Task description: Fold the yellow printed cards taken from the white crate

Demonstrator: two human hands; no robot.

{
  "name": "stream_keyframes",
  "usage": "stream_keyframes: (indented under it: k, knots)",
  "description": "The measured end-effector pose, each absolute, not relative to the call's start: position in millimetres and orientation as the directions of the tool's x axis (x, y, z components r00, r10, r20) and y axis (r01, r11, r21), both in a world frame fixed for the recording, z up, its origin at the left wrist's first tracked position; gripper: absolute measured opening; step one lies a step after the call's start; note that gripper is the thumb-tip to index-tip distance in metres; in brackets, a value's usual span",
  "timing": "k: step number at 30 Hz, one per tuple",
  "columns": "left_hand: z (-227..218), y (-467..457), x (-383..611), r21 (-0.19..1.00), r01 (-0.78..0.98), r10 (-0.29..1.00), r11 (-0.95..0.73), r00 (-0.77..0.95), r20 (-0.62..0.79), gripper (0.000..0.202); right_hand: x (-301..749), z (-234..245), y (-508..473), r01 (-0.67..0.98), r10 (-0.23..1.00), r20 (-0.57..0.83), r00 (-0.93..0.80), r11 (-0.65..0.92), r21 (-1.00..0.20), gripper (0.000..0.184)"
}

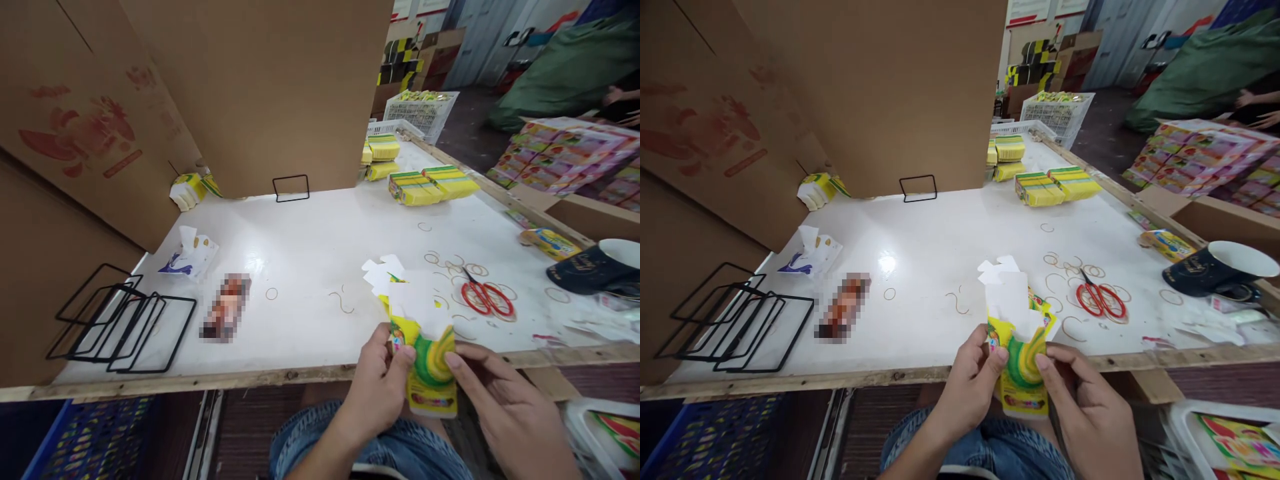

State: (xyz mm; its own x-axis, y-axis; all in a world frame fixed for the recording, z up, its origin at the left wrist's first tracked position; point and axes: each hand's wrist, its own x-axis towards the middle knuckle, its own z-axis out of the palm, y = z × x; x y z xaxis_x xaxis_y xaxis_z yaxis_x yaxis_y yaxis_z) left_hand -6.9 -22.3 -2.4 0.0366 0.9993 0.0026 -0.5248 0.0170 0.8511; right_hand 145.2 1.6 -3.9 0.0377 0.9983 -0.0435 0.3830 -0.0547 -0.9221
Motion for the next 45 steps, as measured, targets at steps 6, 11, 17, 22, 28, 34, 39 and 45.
stream_keyframes:
  k: [6, 11, 17, 22, 28, 34, 39, 45]
  knots:
    - [1.5, -25.9, -10.0, 0.879, -0.473, 0.998, -0.059, -0.036, 0.048, 0.05, 144.8, 9.2, 8.5, 0.436, 0.987, 0.149, -0.063, 0.162, -0.885, 0.039]
    - [10.2, -29.6, -16.8, 0.887, -0.459, 0.993, -0.051, 0.073, 0.095, 0.047, 154.9, 10.0, 14.4, 0.435, 0.935, 0.225, -0.273, 0.328, -0.839, 0.045]
    - [6.2, -29.8, -23.7, 0.888, -0.459, 0.979, 0.039, 0.196, 0.059, 0.042, 176.6, 7.0, 14.9, 0.453, 0.932, 0.002, -0.361, 0.178, -0.874, 0.054]
    - [0.4, -31.2, -20.2, 0.904, -0.413, 0.964, 0.111, 0.266, 0.003, 0.049, 186.4, 9.2, 18.3, 0.452, 0.881, -0.129, -0.455, 0.104, -0.886, 0.043]
    - [1.6, -30.5, -17.7, 0.846, -0.509, 0.945, 0.158, 0.326, 0.019, 0.082, 170.7, 15.4, 18.8, 0.496, 0.902, 0.23, -0.365, 0.398, -0.772, 0.019]
    - [4.1, -29.5, -20.1, 0.923, -0.374, 0.955, 0.086, 0.294, 0.03, 0.053, 173.3, 13.1, 22.0, 0.537, 0.872, 0.325, -0.366, 0.483, -0.692, 0.026]
    - [6.1, -29.3, -20.4, 0.984, -0.178, 0.977, 0.017, 0.212, 0.021, 0.049, 191.8, 13.4, 26.6, 0.526, 0.833, 0.266, -0.486, 0.522, -0.672, 0.037]
    - [9.4, -30.1, -19.9, 0.998, -0.054, 0.982, -0.018, 0.188, 0.028, 0.053, 181.3, 5.4, 25.7, 0.584, 0.905, 0.006, -0.425, 0.279, -0.762, 0.058]
